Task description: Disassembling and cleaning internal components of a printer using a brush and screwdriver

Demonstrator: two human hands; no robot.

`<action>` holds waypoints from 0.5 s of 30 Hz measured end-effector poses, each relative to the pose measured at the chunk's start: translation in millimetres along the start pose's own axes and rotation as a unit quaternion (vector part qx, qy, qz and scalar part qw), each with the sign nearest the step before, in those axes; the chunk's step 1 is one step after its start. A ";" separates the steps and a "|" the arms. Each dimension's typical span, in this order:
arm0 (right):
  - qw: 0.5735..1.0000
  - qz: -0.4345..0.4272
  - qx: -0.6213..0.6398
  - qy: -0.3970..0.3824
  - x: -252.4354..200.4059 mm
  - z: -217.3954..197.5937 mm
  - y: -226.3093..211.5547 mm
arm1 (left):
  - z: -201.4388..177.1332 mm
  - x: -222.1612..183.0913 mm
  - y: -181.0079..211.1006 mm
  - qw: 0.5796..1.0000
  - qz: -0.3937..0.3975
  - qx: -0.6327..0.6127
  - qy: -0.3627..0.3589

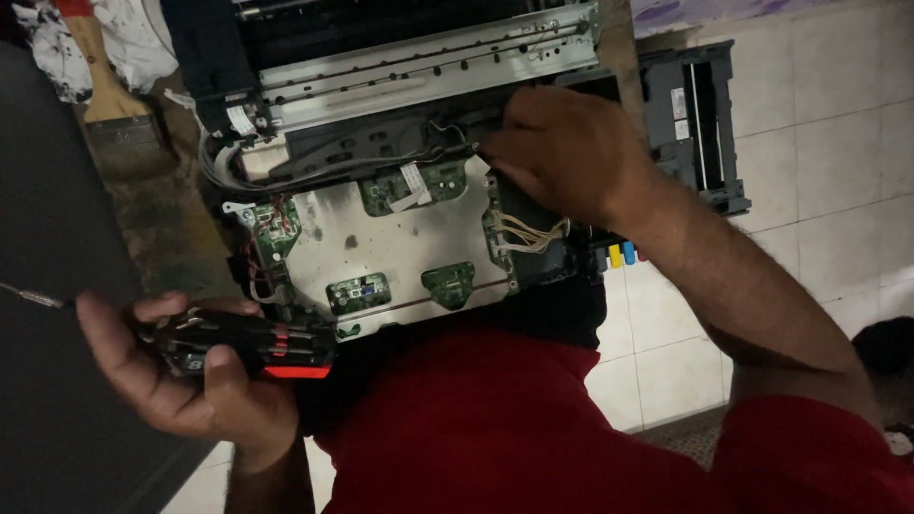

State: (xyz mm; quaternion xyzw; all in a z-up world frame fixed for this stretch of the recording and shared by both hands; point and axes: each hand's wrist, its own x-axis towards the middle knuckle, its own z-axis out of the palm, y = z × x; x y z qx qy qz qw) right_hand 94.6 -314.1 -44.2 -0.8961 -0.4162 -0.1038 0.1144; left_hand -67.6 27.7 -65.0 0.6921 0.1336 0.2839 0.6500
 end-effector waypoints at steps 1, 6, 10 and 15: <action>1.000 0.003 0.008 0.003 1.0 -0.8 -1.2 | -0.8 0.1 0.4 1.000 -0.004 0.000 -0.005; 1.000 0.022 -0.004 -0.011 0.0 1.5 -1.9 | 2.5 0.8 3.3 1.000 0.007 0.013 -0.007; 1.000 0.016 0.007 0.003 -1.4 5.7 0.0 | 2.7 -0.2 5.6 1.000 -0.012 0.015 -0.013; 1.000 -0.003 -0.005 -0.015 -0.1 5.6 2.5 | 2.7 0.8 3.8 1.000 -0.013 0.015 -0.011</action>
